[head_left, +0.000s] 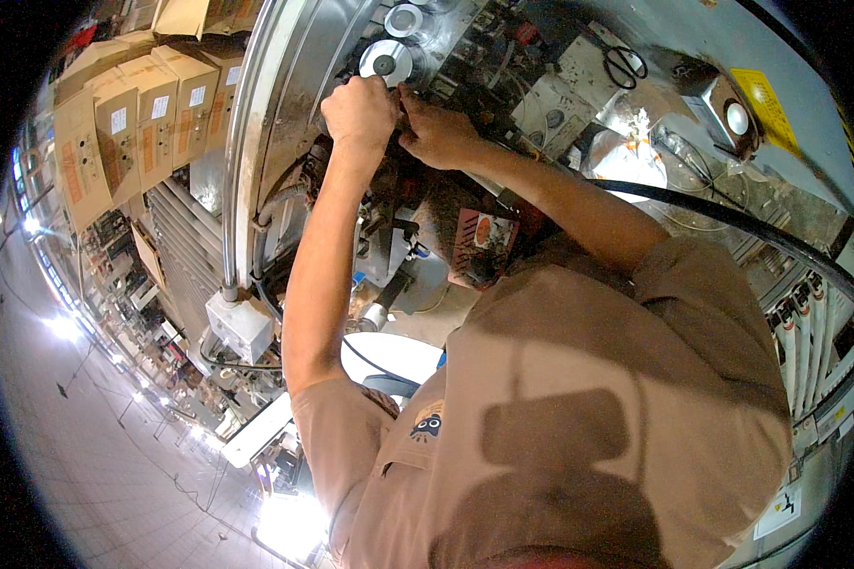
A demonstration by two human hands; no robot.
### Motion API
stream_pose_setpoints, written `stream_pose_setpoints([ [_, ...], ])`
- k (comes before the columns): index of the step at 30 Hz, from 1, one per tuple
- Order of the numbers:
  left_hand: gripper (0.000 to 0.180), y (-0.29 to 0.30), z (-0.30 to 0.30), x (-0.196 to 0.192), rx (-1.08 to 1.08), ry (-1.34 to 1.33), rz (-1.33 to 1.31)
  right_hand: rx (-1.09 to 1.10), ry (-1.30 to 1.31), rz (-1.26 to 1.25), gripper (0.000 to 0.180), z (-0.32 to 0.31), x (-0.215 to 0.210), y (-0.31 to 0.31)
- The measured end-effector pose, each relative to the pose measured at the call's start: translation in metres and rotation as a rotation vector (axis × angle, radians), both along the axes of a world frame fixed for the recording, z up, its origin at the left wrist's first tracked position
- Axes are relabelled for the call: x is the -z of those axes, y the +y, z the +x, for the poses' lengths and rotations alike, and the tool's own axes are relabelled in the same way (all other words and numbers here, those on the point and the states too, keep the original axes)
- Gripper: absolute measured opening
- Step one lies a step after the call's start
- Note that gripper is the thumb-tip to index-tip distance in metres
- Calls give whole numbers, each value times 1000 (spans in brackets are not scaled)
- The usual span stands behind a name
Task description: The person maintains a large industrial machine by handling a spool of black material, threading it through rollers, and using an orange utility knife to cut a piece of the material while standing near a control panel and a conveyor belt.
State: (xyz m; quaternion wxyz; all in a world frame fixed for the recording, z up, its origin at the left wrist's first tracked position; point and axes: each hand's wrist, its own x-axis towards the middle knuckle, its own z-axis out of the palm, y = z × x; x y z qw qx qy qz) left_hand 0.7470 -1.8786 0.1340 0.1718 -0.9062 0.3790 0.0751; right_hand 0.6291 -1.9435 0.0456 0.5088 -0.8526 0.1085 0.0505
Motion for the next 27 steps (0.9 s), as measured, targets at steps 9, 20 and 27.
stream_pose_setpoints([
  [9, 22, 5, -5, -1, -25, -8, 2, -81, 107, -4, 98, 1, -8, -3],
  [20, 20, 6, -3, 1, -29, -11, -14, -32, 16, -37, 93, -1, 1, 2],
  [27, 21, 2, -6, -3, -43, -3, -6, -19, 7, -6, 92, -4, 1, 0],
])
